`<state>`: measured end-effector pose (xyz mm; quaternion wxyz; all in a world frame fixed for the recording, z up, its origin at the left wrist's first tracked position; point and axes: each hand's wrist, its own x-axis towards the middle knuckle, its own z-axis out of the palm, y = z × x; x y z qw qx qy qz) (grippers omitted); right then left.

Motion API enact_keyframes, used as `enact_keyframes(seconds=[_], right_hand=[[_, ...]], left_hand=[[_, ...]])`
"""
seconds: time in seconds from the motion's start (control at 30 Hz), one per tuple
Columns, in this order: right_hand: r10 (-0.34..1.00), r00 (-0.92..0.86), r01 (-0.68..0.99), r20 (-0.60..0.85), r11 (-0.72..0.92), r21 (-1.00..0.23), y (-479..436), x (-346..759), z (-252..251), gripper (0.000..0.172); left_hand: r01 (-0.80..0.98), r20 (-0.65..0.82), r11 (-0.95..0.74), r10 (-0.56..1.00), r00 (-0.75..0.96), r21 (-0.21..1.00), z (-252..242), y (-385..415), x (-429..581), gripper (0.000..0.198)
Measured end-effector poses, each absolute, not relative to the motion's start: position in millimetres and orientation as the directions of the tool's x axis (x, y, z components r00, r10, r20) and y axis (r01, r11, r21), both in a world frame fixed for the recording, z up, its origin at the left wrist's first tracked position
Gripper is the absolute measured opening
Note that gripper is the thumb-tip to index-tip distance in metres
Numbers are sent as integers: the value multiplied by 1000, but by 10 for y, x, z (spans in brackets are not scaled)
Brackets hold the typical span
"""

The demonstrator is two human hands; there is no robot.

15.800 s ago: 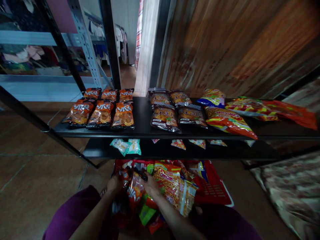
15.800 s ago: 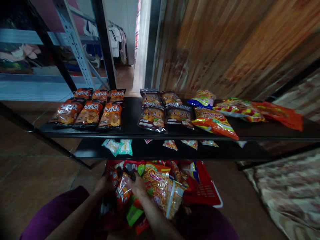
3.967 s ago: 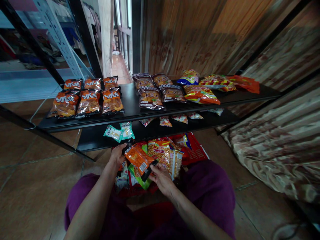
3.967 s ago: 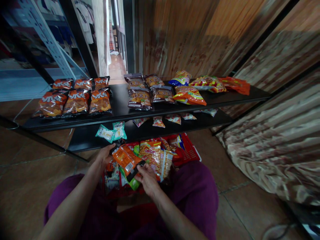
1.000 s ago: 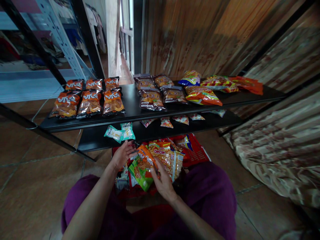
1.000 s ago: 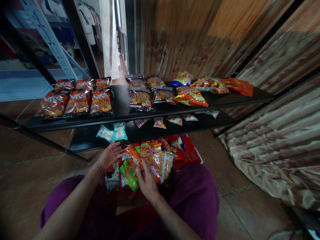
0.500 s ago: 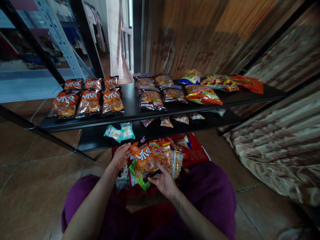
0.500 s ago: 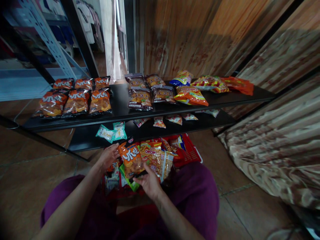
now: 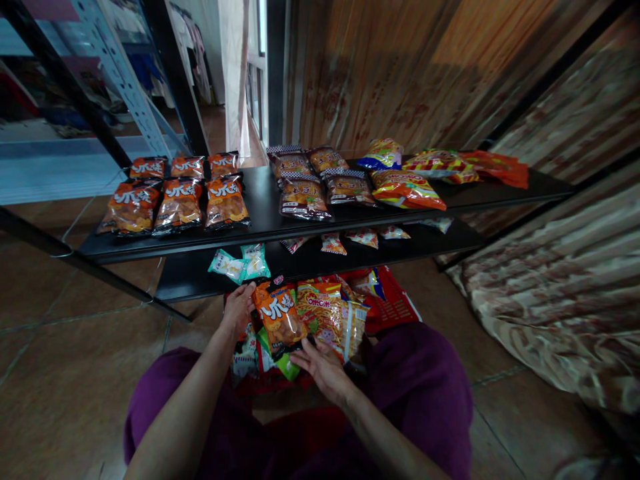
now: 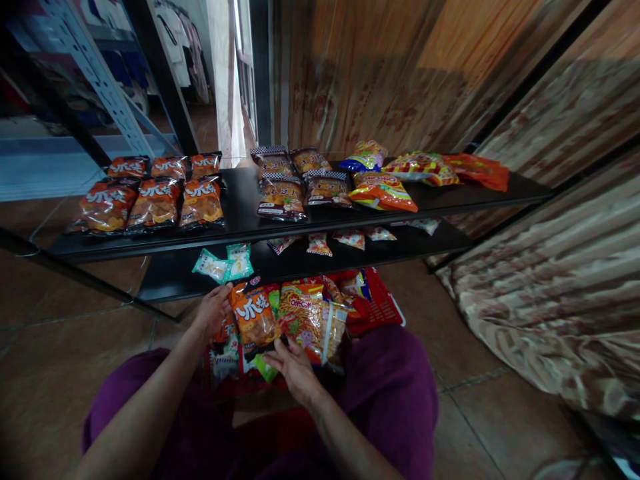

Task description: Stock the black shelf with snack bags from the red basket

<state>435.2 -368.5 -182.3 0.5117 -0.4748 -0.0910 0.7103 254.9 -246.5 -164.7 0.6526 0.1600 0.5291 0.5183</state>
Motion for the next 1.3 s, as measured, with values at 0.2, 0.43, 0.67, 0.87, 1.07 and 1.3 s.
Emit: enact_keyframes(seconds=[0.2, 0.43, 0.67, 0.87, 1.07, 1.3], right_hand=[[794, 5, -715, -608, -422, -557, -3657, 4348, -1851, 40], [766, 27, -783, -642, -383, -490, -3582, 4340, -1807, 41], [775, 76, -787, -627, -339, -515, -3548, 4333, -1843, 38], [776, 93, -788, -624, -326, -522, -3538, 4291, -1848, 41], [781, 124, -715, -612, -358, -601, -3557, 4302, -1853, 39], [810, 110, -655, -577, -377, -654, -3560, 4364, -1815, 39]], left_hand=[[-510, -435, 407, 898, 69, 758, -1585, -2485, 2572, 28], [-314, -452, 568, 811, 372, 760, -1613, -2595, 2580, 44], [-213, -415, 624, 699, 582, 752, -1657, -2758, 2624, 78], [-254, -357, 541, 775, 522, 802, -1731, -2815, 2616, 72], [-300, -327, 518, 798, 506, 801, -1651, -2853, 2631, 61], [-311, -333, 525, 799, 501, 792, -1644, -2894, 2652, 62]])
